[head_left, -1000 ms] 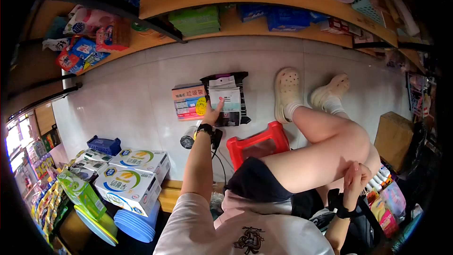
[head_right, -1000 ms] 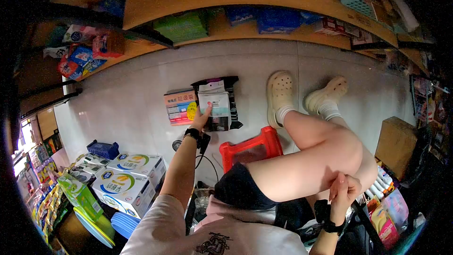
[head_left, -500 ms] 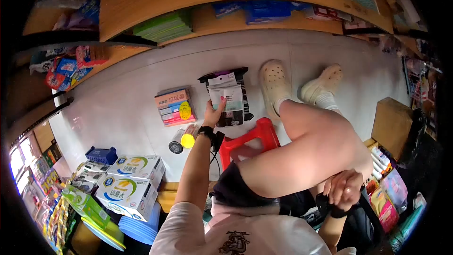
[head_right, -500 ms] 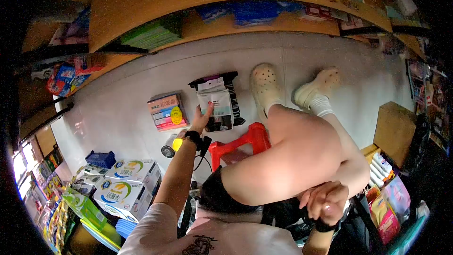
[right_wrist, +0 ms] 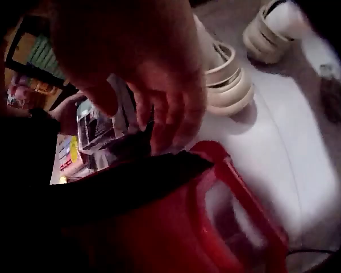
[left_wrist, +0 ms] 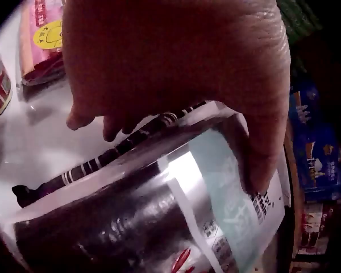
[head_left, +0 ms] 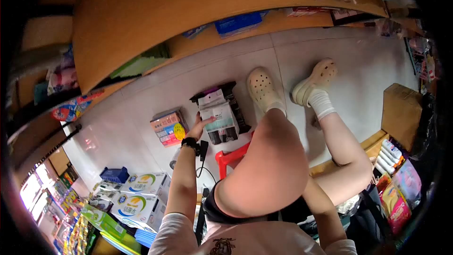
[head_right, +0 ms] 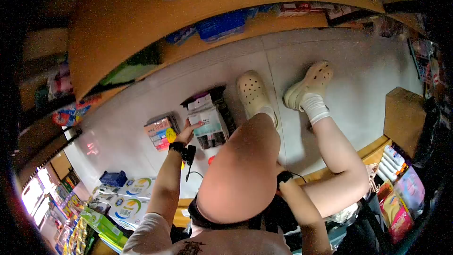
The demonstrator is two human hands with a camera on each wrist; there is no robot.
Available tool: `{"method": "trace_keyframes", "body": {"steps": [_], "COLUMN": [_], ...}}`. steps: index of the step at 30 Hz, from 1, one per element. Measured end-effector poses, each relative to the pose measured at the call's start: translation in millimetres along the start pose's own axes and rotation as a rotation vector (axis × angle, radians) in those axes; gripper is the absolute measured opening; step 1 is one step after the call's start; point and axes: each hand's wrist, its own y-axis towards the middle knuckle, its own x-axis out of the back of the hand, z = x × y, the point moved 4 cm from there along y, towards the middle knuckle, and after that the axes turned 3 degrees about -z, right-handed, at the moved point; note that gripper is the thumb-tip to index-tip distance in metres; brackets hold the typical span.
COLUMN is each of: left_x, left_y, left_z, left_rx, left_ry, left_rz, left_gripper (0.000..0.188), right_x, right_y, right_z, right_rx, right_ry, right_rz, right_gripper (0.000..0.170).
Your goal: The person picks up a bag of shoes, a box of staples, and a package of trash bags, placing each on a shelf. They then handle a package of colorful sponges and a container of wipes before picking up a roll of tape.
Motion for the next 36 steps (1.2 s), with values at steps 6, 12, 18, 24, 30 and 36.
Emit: {"method": "trace_keyframes", "body": {"steps": [6, 12, 18, 24, 30, 36], "left_x": [-1.1, 17.3, 10.8, 15.0, 32.8, 13.6], "left_y": [21.3, 30.2, 11.6, 13.6, 24.8, -0.5], "left_z": [26.0, 55.3, 39.2, 20.7, 38.7, 24.9], "left_rx": [0.246, 0.231, 0.351, 0.357, 0.380, -0.070], "left_ry": [-0.361, -0.460, -0.502, -0.361, -0.352, 0.260], "left_rz": [0.128, 0.017, -0.161, -0.053, -0.061, -0.019], "left_gripper": [0.052, 0.020, 0.031, 0.025, 0.024, 0.029], "right_x": [-33.2, -55.5, -33.8, -10.6, -4.3, -4.1], "right_y": [9.8, 40.8, 88.9, 121.3, 139.2, 143.9], "right_z": [21.7, 48.9, 45.0, 31.9, 30.2, 34.3], "right_rx": [0.075, 0.150, 0.132, 0.115, 0.114, 0.136], "right_ry": [-0.025, 0.038, 0.049, 0.046, 0.058, 0.050], "right_rz": [-0.045, -0.106, -0.132, -0.134, -0.134, -0.151], "right_gripper": [0.038, 0.047, 0.056, 0.065, 0.074, 0.083]}}
